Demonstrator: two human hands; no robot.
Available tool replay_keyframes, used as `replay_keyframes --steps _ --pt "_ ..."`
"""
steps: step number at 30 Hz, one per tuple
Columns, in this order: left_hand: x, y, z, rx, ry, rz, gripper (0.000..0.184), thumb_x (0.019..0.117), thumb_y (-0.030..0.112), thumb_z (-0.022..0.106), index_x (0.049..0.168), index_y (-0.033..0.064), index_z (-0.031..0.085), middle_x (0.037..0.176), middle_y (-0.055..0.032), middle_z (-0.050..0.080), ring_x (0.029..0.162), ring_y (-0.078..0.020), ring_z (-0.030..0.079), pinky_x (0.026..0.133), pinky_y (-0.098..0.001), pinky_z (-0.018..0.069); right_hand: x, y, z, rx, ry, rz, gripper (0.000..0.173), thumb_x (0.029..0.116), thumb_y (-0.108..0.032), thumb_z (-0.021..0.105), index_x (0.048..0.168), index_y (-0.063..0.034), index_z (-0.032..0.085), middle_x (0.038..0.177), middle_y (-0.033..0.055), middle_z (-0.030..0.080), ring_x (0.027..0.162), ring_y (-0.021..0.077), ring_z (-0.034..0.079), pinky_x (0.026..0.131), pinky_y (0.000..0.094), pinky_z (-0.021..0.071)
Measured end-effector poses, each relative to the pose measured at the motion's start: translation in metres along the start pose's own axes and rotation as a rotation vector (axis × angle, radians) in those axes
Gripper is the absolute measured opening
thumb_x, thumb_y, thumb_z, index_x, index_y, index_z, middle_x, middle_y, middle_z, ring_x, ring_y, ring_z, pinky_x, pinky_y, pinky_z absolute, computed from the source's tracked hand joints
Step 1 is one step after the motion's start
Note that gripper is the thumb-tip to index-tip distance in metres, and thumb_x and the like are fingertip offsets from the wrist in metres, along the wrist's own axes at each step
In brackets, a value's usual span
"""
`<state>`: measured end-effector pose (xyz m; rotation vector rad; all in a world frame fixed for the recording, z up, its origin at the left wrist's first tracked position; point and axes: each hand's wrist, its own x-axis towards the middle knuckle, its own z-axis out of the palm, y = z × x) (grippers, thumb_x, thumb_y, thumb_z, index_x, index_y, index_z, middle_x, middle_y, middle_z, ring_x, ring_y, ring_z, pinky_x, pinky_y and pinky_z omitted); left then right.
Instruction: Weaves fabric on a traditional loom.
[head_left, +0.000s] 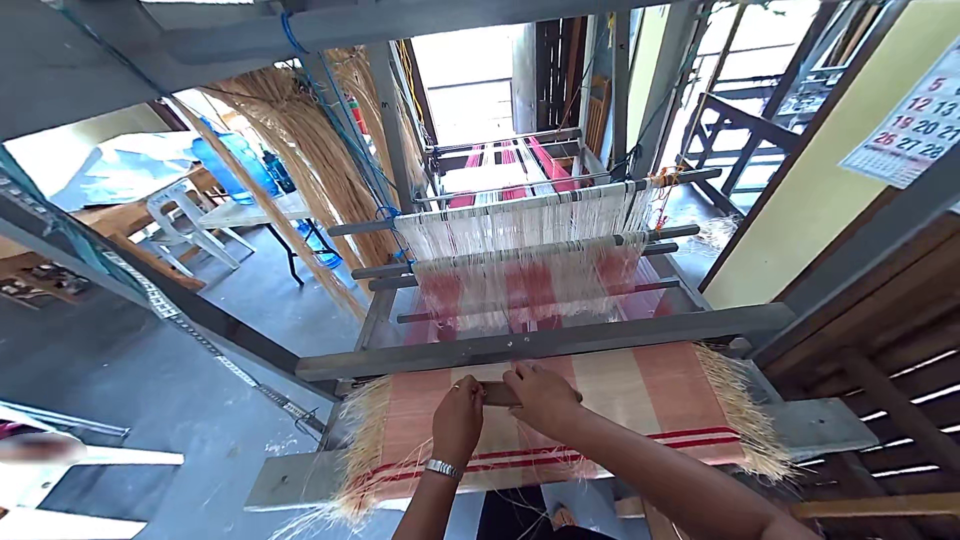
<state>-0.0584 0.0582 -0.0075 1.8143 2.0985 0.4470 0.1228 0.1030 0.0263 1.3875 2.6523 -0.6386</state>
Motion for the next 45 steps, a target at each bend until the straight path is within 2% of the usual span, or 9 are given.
replay_keyframes --steps 10,16,19,23,29,33,36,39,45 --pt "-0.026 -0.016 -0.032 -0.043 -0.201 0.293 0.021 0.1007 0.019 0.060 0.108 0.0018 0.069 0.104 -0.0154 0.071 0.101 -0.0305 0.069 0.094 -0.0503 0.0550 -0.062 0.012 -0.023 0.012 -0.040 -0.080 0.049 0.0934 -0.034 0.074 0.135 -0.0149 0.057 0.130 0.0159 0.060 0.118 0.0395 0.060 0.089 0.0593 0.0538" --pt "-0.031 -0.021 -0.031 -0.606 -0.160 0.525 0.035 0.0918 0.043 0.067 0.093 0.0089 0.059 0.087 -0.0008 0.055 0.074 -0.0079 0.055 0.064 -0.0258 0.0492 -0.094 0.046 -0.044 0.282 0.018 -0.324 0.051 0.0885 -0.043 0.080 0.128 -0.0154 0.064 0.122 0.0111 0.066 0.107 0.0286 0.067 0.089 0.0535 0.0561" --pt "-0.040 -0.003 -0.027 -1.009 0.097 0.470 0.042 0.0887 0.051 0.073 0.106 0.0143 0.061 0.096 0.0052 0.062 0.085 -0.0045 0.061 0.074 -0.0235 0.0539 -0.104 0.046 -0.045 0.399 0.184 -0.306 0.052 0.0899 -0.044 0.078 0.131 -0.0161 0.063 0.124 0.0078 0.066 0.106 0.0226 0.067 0.089 0.0477 0.0575" --pt "-0.056 0.041 -0.007 -1.414 0.433 0.169 0.041 0.0979 0.029 0.063 0.126 0.0051 0.047 0.105 -0.0042 0.065 0.092 -0.0115 0.068 0.080 -0.0283 0.0600 -0.105 0.027 -0.020 0.333 0.434 -0.259 0.050 0.0915 -0.047 0.075 0.132 -0.0187 0.065 0.127 0.0045 0.068 0.107 0.0197 0.069 0.083 0.0442 0.0607" --pt "-0.083 0.045 0.010 -1.396 0.280 -0.231 0.040 0.1117 0.027 0.039 0.141 0.0008 0.033 0.104 -0.0126 0.066 0.087 -0.0166 0.070 0.079 -0.0328 0.0604 -0.099 0.026 0.012 0.320 0.355 -0.256 0.054 0.0906 -0.049 0.075 0.134 -0.0192 0.064 0.127 0.0060 0.067 0.110 0.0216 0.069 0.087 0.0444 0.0604" --pt "-0.078 -0.002 0.000 -1.347 0.294 -0.308 0.039 0.1120 0.026 0.037 0.138 -0.0022 0.038 0.103 -0.0114 0.068 0.088 -0.0160 0.070 0.081 -0.0354 0.0610 -0.100 0.091 -0.002 0.414 0.419 -0.128 0.080 0.0879 -0.052 0.076 0.151 -0.0102 0.051 0.156 0.0151 0.048 0.144 0.0339 0.045 0.116 0.0589 0.0383" --pt "-0.074 -0.050 -0.014 -1.466 0.445 -0.487 0.028 0.1133 0.025 0.032 0.118 0.0037 0.050 0.085 -0.0029 0.064 0.067 -0.0100 0.064 0.066 -0.0281 0.0581 -0.101 0.206 -0.014 0.293 0.835 0.395 0.088 0.0958 -0.057 0.061 0.155 0.0028 0.038 0.159 0.0365 0.031 0.148 0.0532 0.030 0.120 0.0652 0.0280" --pt "-0.073 -0.087 -0.024 -1.565 0.565 -0.640 0.034 0.1129 0.024 0.029 0.098 0.0079 0.054 0.072 -0.0007 0.062 0.059 -0.0093 0.059 0.059 -0.0252 0.0543 -0.115 0.288 -0.015 0.313 0.821 0.818 0.112 0.0895 -0.076 0.055 0.165 -0.0043 0.014 0.163 0.0416 -0.003 0.148 0.0654 0.004 0.117 0.0754 0.0154" --pt "-0.061 -0.132 -0.031 -1.504 0.696 -0.719 0.031 0.1118 0.022 0.026 0.100 0.0083 0.052 0.075 -0.0012 0.061 0.061 -0.0105 0.060 0.061 -0.0265 0.0546 -0.097 0.310 -0.006 0.440 0.831 0.743 0.103 0.0979 -0.067 0.048 0.165 -0.0024 0.002 0.162 0.0399 -0.015 0.151 0.0599 0.000 0.123 0.0595 0.0218"
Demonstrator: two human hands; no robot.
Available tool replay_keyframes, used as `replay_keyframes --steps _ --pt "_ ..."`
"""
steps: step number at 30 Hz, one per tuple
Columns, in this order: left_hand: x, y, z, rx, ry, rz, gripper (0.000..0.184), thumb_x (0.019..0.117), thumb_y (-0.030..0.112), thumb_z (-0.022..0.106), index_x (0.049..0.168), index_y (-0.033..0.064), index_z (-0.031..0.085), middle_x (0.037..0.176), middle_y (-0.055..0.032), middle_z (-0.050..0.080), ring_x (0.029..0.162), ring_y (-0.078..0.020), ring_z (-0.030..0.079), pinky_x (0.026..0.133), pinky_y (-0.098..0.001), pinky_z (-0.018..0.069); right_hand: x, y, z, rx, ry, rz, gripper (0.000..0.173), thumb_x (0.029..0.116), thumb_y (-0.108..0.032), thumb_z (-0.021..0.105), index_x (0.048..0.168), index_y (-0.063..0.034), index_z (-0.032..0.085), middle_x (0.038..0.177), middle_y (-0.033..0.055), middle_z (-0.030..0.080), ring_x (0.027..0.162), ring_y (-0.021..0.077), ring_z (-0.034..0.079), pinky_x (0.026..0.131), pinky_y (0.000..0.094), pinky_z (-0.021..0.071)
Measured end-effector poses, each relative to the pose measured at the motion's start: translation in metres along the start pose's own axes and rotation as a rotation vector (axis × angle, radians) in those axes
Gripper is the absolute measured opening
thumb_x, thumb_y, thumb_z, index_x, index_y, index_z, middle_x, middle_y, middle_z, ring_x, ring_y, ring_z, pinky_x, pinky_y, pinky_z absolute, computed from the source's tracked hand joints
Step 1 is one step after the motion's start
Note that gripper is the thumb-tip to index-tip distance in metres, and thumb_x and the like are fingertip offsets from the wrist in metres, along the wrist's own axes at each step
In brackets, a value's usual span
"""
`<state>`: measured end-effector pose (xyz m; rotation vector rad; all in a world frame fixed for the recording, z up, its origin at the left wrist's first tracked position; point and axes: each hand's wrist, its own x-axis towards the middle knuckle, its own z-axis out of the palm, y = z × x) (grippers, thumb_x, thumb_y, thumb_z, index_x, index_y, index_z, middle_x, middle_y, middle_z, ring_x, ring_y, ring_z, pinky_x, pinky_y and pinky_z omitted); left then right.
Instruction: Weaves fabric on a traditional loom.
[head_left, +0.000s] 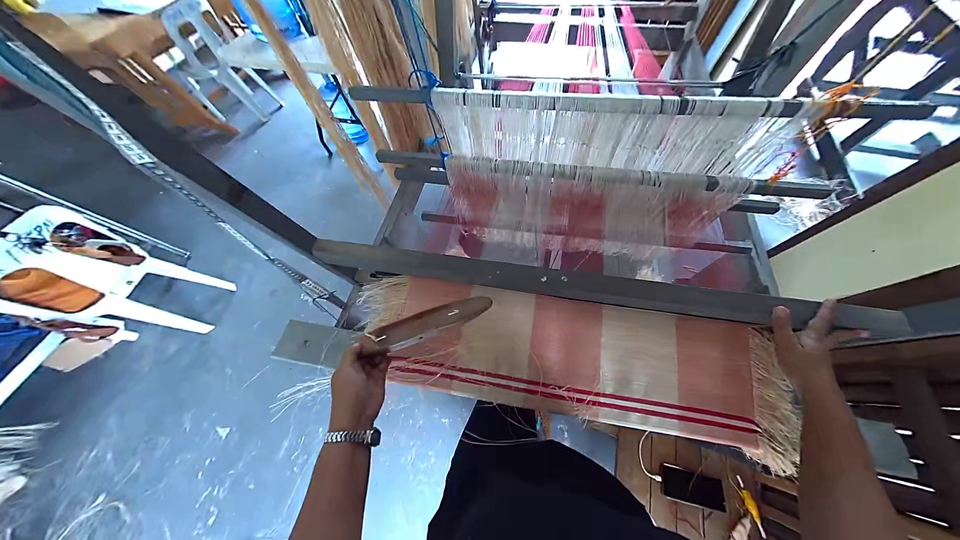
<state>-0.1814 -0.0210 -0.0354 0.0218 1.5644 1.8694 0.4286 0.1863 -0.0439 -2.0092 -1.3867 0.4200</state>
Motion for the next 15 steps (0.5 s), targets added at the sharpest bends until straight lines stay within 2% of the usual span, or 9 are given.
replay_keyframes --steps 2,6,7,10,12,15 --pt "0.019 -0.002 0.000 -0.002 0.024 0.012 0.031 0.1128 0.023 0.029 0.103 0.0064 0.054 0.075 -0.0021 0.063 0.061 -0.0106 0.062 0.061 -0.0261 0.0562 0.016 0.003 0.011 -0.005 0.046 -0.033 0.104 0.0980 -0.067 0.047 0.164 -0.0009 0.003 0.163 0.0407 -0.012 0.151 0.0606 0.004 0.122 0.0599 0.0239" --pt "0.051 -0.004 0.019 0.014 0.095 0.025 0.029 0.1133 0.025 0.030 0.108 0.0069 0.052 0.079 -0.0015 0.061 0.062 -0.0095 0.060 0.060 -0.0251 0.0545 0.057 -0.010 0.033 -0.002 0.100 -0.063 0.106 0.0963 -0.070 0.047 0.164 0.0008 0.007 0.164 0.0404 -0.006 0.151 0.0586 0.010 0.121 0.0577 0.0276" --pt "0.058 -0.002 0.026 0.008 0.111 0.024 0.030 0.1134 0.025 0.029 0.113 0.0052 0.051 0.085 -0.0035 0.062 0.067 -0.0108 0.062 0.063 -0.0264 0.0550 0.070 -0.018 0.038 0.009 0.098 -0.056 0.106 0.0965 -0.069 0.049 0.164 0.0004 0.006 0.164 0.0399 -0.007 0.152 0.0577 0.009 0.122 0.0568 0.0271" --pt "0.087 0.005 0.042 -0.057 0.099 0.029 0.040 0.1142 0.025 0.023 0.137 -0.0010 0.043 0.116 -0.0155 0.062 0.095 -0.0217 0.068 0.081 -0.0367 0.0586 0.108 -0.049 0.051 0.044 0.087 -0.032 0.103 0.0989 -0.064 0.050 0.164 -0.0013 0.001 0.165 0.0374 -0.011 0.153 0.0543 0.008 0.122 0.0543 0.0286" --pt "0.107 0.009 0.053 -0.109 0.111 0.059 0.044 0.1142 0.026 0.020 0.141 -0.0028 0.040 0.124 -0.0206 0.060 0.103 -0.0274 0.068 0.087 -0.0421 0.0591 0.133 -0.058 0.060 0.059 0.105 -0.043 0.104 0.0988 -0.064 0.050 0.164 -0.0012 -0.001 0.164 0.0375 -0.012 0.154 0.0535 0.005 0.123 0.0533 0.0268" --pt "0.135 0.015 0.064 -0.161 0.151 0.127 0.048 0.1142 0.029 0.017 0.144 -0.0021 0.037 0.131 -0.0220 0.057 0.107 -0.0296 0.067 0.088 -0.0444 0.0590 0.157 -0.064 0.067 0.051 0.116 -0.054 0.108 0.0980 -0.066 0.050 0.163 -0.0010 -0.006 0.164 0.0382 -0.014 0.154 0.0527 0.004 0.123 0.0513 0.0256"
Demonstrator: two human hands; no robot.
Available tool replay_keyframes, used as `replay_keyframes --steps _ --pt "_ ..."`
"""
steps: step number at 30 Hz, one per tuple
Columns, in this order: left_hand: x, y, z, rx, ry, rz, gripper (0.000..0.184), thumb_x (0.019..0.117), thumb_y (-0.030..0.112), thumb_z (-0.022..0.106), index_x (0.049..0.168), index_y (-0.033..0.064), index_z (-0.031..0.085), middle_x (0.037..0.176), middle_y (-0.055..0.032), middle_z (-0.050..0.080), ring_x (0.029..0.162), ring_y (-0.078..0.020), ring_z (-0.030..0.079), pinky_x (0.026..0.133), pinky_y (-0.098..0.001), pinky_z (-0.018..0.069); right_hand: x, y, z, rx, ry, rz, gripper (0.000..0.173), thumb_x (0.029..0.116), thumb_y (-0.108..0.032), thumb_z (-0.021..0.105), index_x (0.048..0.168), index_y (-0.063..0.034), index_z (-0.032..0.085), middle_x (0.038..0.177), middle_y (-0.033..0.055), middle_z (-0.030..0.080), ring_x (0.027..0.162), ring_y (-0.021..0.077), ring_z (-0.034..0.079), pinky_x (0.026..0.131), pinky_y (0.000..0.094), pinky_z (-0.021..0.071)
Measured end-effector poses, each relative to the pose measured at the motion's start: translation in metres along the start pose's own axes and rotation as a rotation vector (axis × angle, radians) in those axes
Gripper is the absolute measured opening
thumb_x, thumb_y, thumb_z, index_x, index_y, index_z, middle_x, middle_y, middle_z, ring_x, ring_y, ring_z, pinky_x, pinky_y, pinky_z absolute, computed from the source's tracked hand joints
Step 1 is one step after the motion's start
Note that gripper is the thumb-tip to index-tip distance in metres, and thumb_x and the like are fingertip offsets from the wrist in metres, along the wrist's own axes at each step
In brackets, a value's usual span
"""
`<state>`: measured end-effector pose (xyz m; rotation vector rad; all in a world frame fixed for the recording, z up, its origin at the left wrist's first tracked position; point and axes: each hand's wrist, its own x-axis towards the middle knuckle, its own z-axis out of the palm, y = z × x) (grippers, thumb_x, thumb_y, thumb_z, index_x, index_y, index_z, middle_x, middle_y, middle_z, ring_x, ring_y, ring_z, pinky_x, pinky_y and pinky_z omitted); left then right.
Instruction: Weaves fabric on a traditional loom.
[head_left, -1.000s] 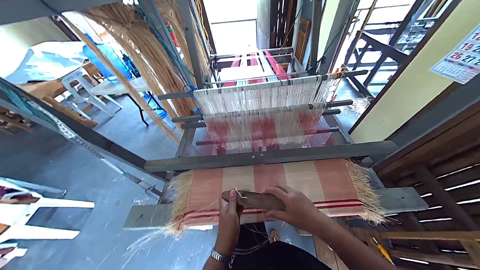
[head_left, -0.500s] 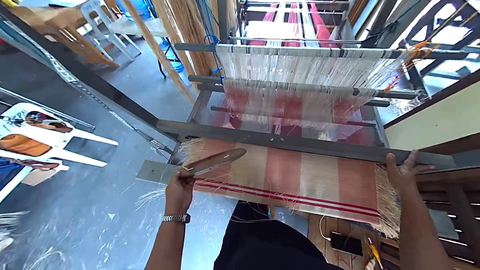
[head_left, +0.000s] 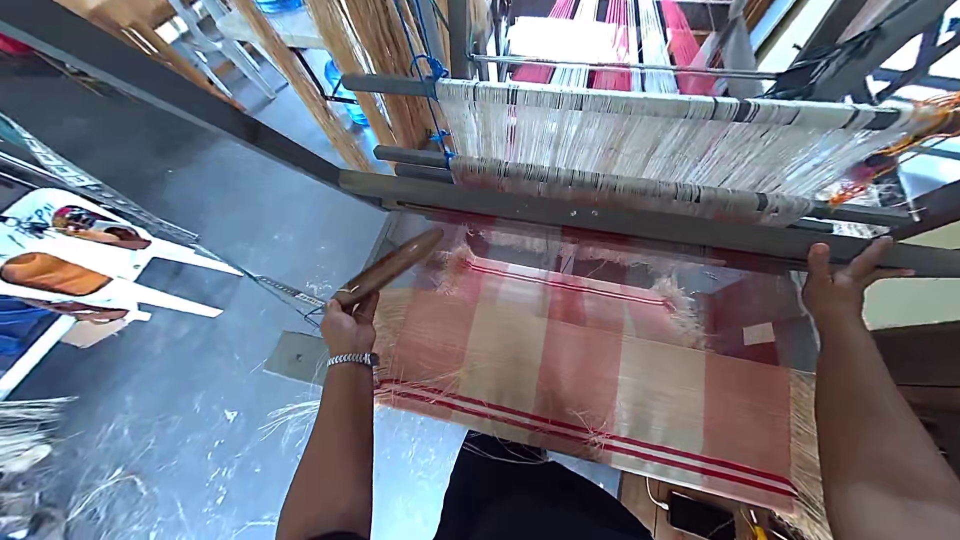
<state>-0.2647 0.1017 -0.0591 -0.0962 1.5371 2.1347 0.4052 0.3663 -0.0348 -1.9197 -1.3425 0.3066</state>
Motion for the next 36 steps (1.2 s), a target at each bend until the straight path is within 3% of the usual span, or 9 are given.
replay_keyframes --steps 9,15,20,23,25,27,29,32,36 --pt "0.067 -0.007 0.035 0.063 0.065 0.130 0.047 0.1141 0.031 0.020 0.151 0.0026 0.031 0.140 -0.0224 0.051 0.107 -0.0319 0.067 0.086 -0.0472 0.0600 0.000 0.017 0.007 0.153 0.080 -0.141 0.078 0.1084 -0.041 0.036 0.162 0.0056 0.005 0.162 0.0429 -0.006 0.154 0.0517 0.004 0.127 0.0416 0.0197" --pt "0.074 -0.017 0.068 0.178 -0.050 0.084 0.048 0.1140 0.032 0.021 0.151 0.0023 0.031 0.140 -0.0224 0.052 0.103 -0.0295 0.069 0.083 -0.0439 0.0615 -0.013 0.016 0.001 0.394 0.164 0.063 0.112 0.0993 -0.041 0.066 0.158 0.0073 -0.017 0.168 0.0312 0.003 0.157 0.0267 0.022 0.125 0.0301 0.0277" --pt "0.087 -0.038 0.091 0.175 -0.016 0.111 0.050 0.1121 0.024 0.038 0.153 0.0059 0.015 0.132 -0.0267 0.054 0.090 -0.0337 0.072 0.072 -0.0477 0.0641 -0.004 0.031 -0.009 0.332 -0.126 0.393 0.100 0.0987 -0.068 0.049 0.165 -0.0140 -0.002 0.162 0.0204 0.035 0.136 0.0363 0.052 0.103 0.0580 0.0489" --pt "0.080 -0.053 0.112 0.247 -0.065 0.129 0.056 0.1100 0.021 0.046 0.153 0.0068 0.013 0.124 -0.0268 0.056 0.081 -0.0314 0.073 0.069 -0.0467 0.0645 0.000 0.032 -0.015 0.379 -0.265 0.458 0.084 0.1006 -0.071 0.040 0.164 -0.0223 0.015 0.161 0.0111 0.040 0.134 0.0336 0.055 0.098 0.0575 0.0528" --pt "0.060 -0.051 0.124 0.511 -0.313 0.078 0.050 0.1103 0.025 0.045 0.149 -0.0010 0.026 0.127 -0.0228 0.060 0.098 -0.0268 0.071 0.085 -0.0437 0.0615 0.003 0.034 -0.017 0.427 -0.339 0.496 0.081 0.1012 -0.071 0.036 0.163 -0.0238 0.017 0.162 0.0086 0.039 0.133 0.0325 0.056 0.097 0.0551 0.0536" --pt "0.043 -0.033 0.131 0.903 -0.680 -0.034 0.057 0.1102 0.047 0.034 0.150 0.0079 0.046 0.151 -0.0121 0.052 0.138 -0.0274 0.050 0.113 -0.0548 0.0400 0.007 0.038 -0.018 0.487 -0.410 0.536 0.082 0.1005 -0.074 0.032 0.163 -0.0233 0.017 0.161 0.0071 0.041 0.129 0.0309 0.060 0.095 0.0514 0.0566" --pt "0.046 -0.026 0.129 1.112 -0.811 0.018 0.064 0.1074 0.059 0.027 0.143 0.0158 0.059 0.154 -0.0072 0.052 0.146 -0.0303 0.041 0.116 -0.0640 0.0304 0.009 0.041 -0.018 0.545 -0.479 0.565 0.084 0.0994 -0.076 0.028 0.162 -0.0213 0.018 0.159 0.0077 0.043 0.126 0.0286 0.063 0.094 0.0471 0.0582" --pt "0.060 -0.027 0.113 1.127 -0.748 0.022 0.058 0.1105 0.046 0.035 0.148 0.0027 0.045 0.149 -0.0198 0.051 0.135 -0.0357 0.050 0.108 -0.0594 0.0404 0.011 0.041 -0.017 0.594 -0.526 0.560 0.080 0.1010 -0.074 0.025 0.160 -0.0204 0.019 0.156 0.0096 0.046 0.122 0.0275 0.065 0.092 0.0438 0.0590" --pt "0.037 -0.033 0.098 1.165 -0.693 -0.061 0.043 0.1112 0.021 0.041 0.150 0.0027 0.033 0.125 -0.0197 0.068 0.099 -0.0250 0.074 0.087 -0.0418 0.0592 0.009 0.041 -0.015 0.678 -0.418 0.577 0.082 0.1005 -0.071 0.040 0.162 -0.0223 0.015 0.153 0.0141 0.048 0.117 0.0311 0.066 0.090 0.0457 0.0601"
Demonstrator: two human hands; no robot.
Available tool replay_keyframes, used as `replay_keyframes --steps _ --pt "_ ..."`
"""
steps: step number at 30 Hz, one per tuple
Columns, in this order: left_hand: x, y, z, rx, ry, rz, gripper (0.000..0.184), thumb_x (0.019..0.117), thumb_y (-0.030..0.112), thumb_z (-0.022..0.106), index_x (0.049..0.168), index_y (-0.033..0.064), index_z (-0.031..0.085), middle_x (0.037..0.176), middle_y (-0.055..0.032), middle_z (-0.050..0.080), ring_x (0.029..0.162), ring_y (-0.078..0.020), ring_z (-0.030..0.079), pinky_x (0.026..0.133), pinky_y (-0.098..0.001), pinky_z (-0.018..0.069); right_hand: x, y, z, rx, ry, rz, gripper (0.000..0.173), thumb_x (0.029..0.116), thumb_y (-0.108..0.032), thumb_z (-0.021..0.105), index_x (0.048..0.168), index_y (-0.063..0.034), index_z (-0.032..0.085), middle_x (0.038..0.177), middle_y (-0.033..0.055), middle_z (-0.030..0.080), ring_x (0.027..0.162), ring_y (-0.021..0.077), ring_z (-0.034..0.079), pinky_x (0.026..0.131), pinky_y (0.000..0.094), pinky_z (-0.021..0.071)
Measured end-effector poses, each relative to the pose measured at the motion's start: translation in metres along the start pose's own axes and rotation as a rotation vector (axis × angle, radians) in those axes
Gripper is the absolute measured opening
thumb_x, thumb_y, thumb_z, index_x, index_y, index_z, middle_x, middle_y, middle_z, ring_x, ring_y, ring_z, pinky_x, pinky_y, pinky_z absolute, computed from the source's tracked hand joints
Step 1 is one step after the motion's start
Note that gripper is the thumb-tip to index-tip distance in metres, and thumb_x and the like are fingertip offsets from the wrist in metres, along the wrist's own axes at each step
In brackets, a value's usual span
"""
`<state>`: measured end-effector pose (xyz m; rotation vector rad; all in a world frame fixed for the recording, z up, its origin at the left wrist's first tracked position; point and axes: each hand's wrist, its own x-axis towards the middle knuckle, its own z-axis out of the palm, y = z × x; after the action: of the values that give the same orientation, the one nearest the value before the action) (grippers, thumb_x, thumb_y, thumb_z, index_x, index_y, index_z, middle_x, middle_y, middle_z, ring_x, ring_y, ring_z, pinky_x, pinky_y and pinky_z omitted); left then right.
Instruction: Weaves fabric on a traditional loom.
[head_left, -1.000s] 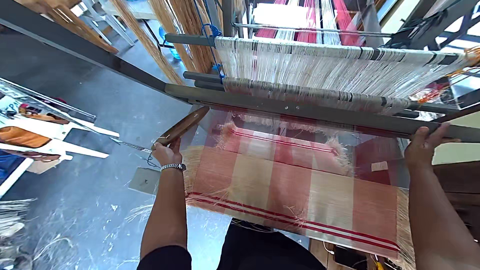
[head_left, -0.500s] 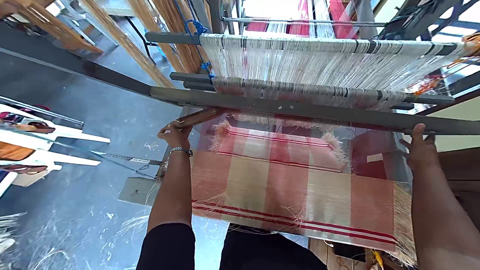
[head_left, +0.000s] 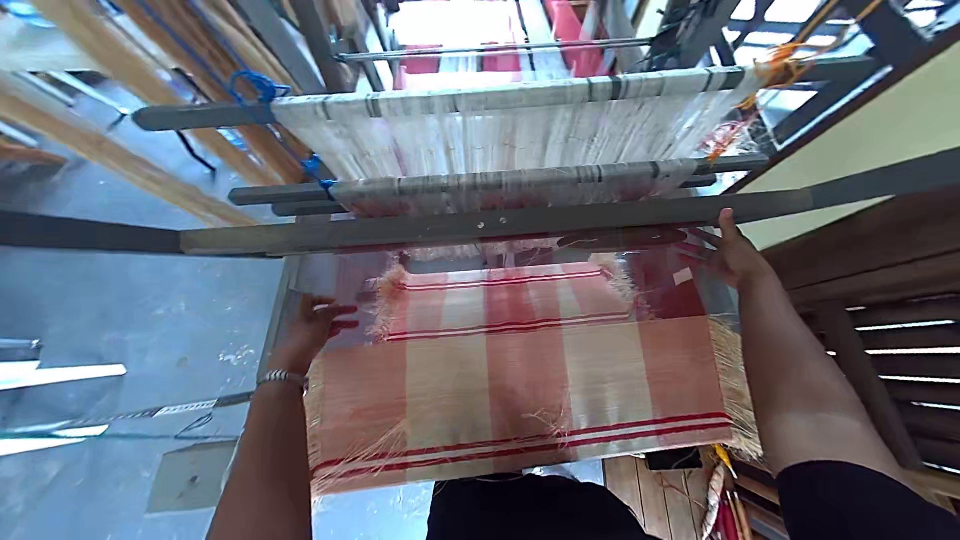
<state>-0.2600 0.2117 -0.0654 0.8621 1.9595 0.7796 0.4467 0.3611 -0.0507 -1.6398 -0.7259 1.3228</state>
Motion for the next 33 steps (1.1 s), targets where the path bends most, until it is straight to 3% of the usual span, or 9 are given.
replay_keyframes --steps 3,5,7,10,12,16,21,31,33 --pt "-0.021 -0.022 -0.002 0.175 0.000 0.101 0.041 0.1091 0.015 0.042 0.146 -0.0004 0.046 0.123 -0.0228 0.068 0.105 -0.0298 0.071 0.095 -0.0479 0.0560 0.001 0.009 0.001 0.112 0.045 -0.057 0.083 0.0986 -0.069 0.048 0.162 -0.0266 0.014 0.148 0.0140 0.052 0.116 0.0319 0.067 0.089 0.0466 0.0600" --pt "-0.036 -0.034 -0.007 0.291 0.042 0.160 0.036 0.1084 0.015 0.042 0.137 -0.0003 0.058 0.119 -0.0224 0.070 0.107 -0.0329 0.070 0.099 -0.0535 0.0526 0.000 0.017 0.003 0.176 0.016 -0.107 0.078 0.1013 -0.068 0.041 0.160 -0.0240 0.016 0.144 0.0116 0.056 0.113 0.0284 0.067 0.090 0.0442 0.0594" --pt "-0.045 -0.041 -0.009 0.343 0.115 0.207 0.033 0.1082 0.016 0.045 0.126 -0.0013 0.066 0.114 -0.0220 0.072 0.107 -0.0351 0.069 0.099 -0.0578 0.0497 -0.003 0.029 0.004 0.188 -0.003 -0.127 0.072 0.1033 -0.068 0.035 0.155 -0.0172 0.030 0.136 0.0080 0.062 0.109 0.0221 0.068 0.090 0.0406 0.0587" --pt "-0.049 -0.045 -0.011 0.369 0.153 0.209 0.032 0.1082 0.019 0.047 0.122 -0.0016 0.068 0.112 -0.0235 0.071 0.105 -0.0365 0.068 0.097 -0.0602 0.0480 -0.004 0.049 0.009 0.143 0.091 -0.092 0.056 0.1043 -0.053 0.052 0.138 -0.0076 0.055 0.114 0.0072 0.070 0.095 0.0167 0.070 0.082 0.0357 0.0602" --pt "-0.050 -0.044 -0.011 0.369 0.158 0.198 0.031 0.1076 0.019 0.049 0.120 -0.0031 0.067 0.110 -0.0243 0.071 0.103 -0.0361 0.067 0.095 -0.0597 0.0482 -0.001 0.057 0.010 0.131 0.138 -0.075 0.050 0.1023 -0.047 0.060 0.133 -0.0074 0.061 0.112 0.0077 0.072 0.097 0.0165 0.070 0.085 0.0358 0.0591" --pt "-0.050 -0.049 -0.015 0.362 0.128 0.180 0.031 0.1079 0.020 0.050 0.116 -0.0042 0.068 0.109 -0.0240 0.070 0.102 -0.0345 0.066 0.094 -0.0582 0.0471 0.010 0.059 0.001 0.258 0.148 -0.050 0.043 0.1024 -0.037 0.063 0.132 -0.0055 0.060 0.107 0.0068 0.072 0.091 0.0151 0.072 0.080 0.0323 0.0613" --pt "-0.050 -0.053 -0.018 0.354 0.118 0.173 0.034 0.1084 0.023 0.050 0.115 -0.0054 0.067 0.108 -0.0233 0.069 0.101 -0.0304 0.064 0.094 -0.0550 0.0467 -0.003 0.050 -0.040 0.400 0.354 -0.071 0.037 0.1107 -0.028 0.045 0.134 0.0002 0.051 0.110 0.0141 0.068 0.086 0.0212 0.072 0.077 0.0376 0.0631" --pt "-0.060 -0.052 -0.010 0.300 0.135 0.190 0.036 0.1093 0.024 0.046 0.117 -0.0081 0.062 0.109 -0.0229 0.065 0.098 -0.0243 0.061 0.093 -0.0483 0.0473 -0.113 0.052 -0.147 0.068 0.851 -0.262 0.041 0.1093 -0.027 0.049 0.137 0.0033 0.049 0.119 0.0219 0.062 0.090 0.0275 0.072 0.080 0.0440 0.0639" --pt "-0.061 -0.051 -0.008 0.298 0.144 0.188 0.037 0.1096 0.024 0.046 0.117 -0.0090 0.062 0.110 -0.0246 0.065 0.099 -0.0264 0.062 0.093 -0.0493 0.0469 -0.133 0.050 -0.153 -0.128 0.933 -0.252 0.042 0.1088 -0.030 0.049 0.135 0.0027 0.052 0.122 0.0224 0.062 0.100 0.0278 0.071 0.088 0.0446 0.0610"
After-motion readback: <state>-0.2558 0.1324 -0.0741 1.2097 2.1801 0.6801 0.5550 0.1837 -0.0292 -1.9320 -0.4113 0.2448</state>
